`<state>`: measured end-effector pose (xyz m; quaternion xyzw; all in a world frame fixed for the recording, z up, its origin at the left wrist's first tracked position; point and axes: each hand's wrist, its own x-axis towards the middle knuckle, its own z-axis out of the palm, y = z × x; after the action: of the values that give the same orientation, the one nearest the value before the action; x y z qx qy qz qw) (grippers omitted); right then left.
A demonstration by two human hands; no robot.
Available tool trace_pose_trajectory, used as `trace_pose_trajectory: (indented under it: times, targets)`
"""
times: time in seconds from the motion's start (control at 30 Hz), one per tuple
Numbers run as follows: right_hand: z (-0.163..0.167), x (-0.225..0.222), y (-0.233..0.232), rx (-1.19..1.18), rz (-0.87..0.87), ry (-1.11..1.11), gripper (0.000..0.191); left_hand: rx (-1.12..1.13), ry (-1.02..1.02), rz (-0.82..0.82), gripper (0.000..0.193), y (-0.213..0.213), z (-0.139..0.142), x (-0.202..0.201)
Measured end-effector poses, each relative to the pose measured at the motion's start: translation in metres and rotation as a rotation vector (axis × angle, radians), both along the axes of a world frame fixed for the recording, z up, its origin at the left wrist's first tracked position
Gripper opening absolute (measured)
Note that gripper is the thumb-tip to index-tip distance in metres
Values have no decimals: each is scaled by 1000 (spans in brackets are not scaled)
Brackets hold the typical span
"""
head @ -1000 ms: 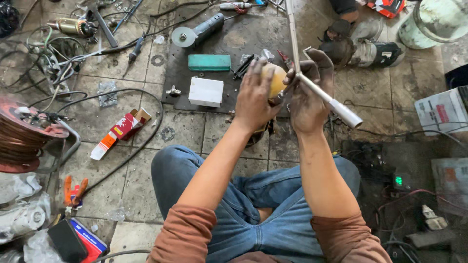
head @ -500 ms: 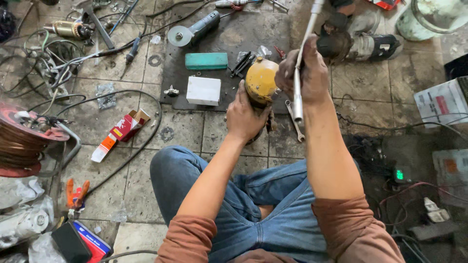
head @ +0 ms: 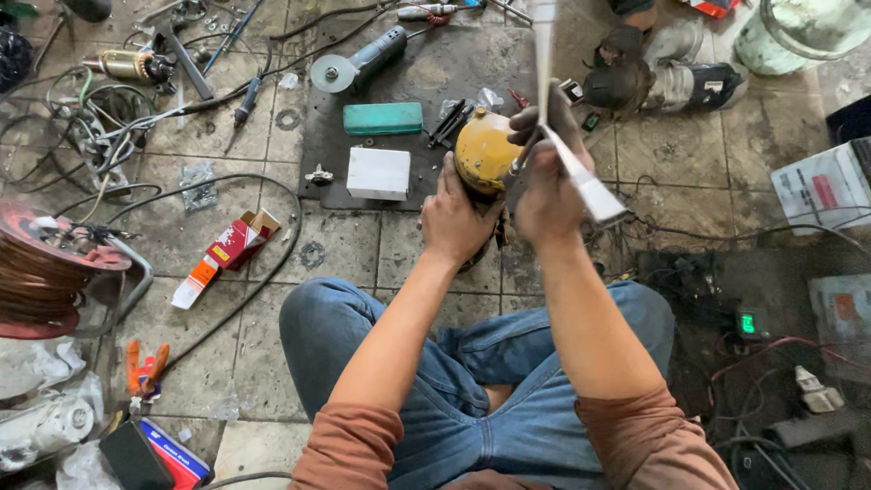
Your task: The person sits on the floor and uses a wrench to loosen a bolt on a yellow cylindrical motor. They then use a hammer to tap the motor casing, likely to loosen a stuck part, and continue adjusting the bolt with the wrench.
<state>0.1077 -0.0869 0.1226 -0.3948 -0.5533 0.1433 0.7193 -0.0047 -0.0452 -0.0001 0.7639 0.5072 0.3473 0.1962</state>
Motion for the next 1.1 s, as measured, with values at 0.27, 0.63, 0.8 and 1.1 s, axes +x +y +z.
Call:
trace_pose_trajectory:
  times: [0.27, 0.63, 0.8, 1.1]
  targets:
    - [-14, 48, 40, -300, 518, 497, 46, 41, -12, 9, 110, -1, 1, 3]
    - [-10, 33, 13, -136, 309, 333, 65, 37, -13, 8, 110, -1, -1, 2]
    - [2, 57, 48, -487, 735, 547, 68, 65, -23, -9, 109, 0, 1, 0]
    - [8, -7, -22, -55, -174, -150, 66, -12, -24, 25, 105, -3, 2, 0]
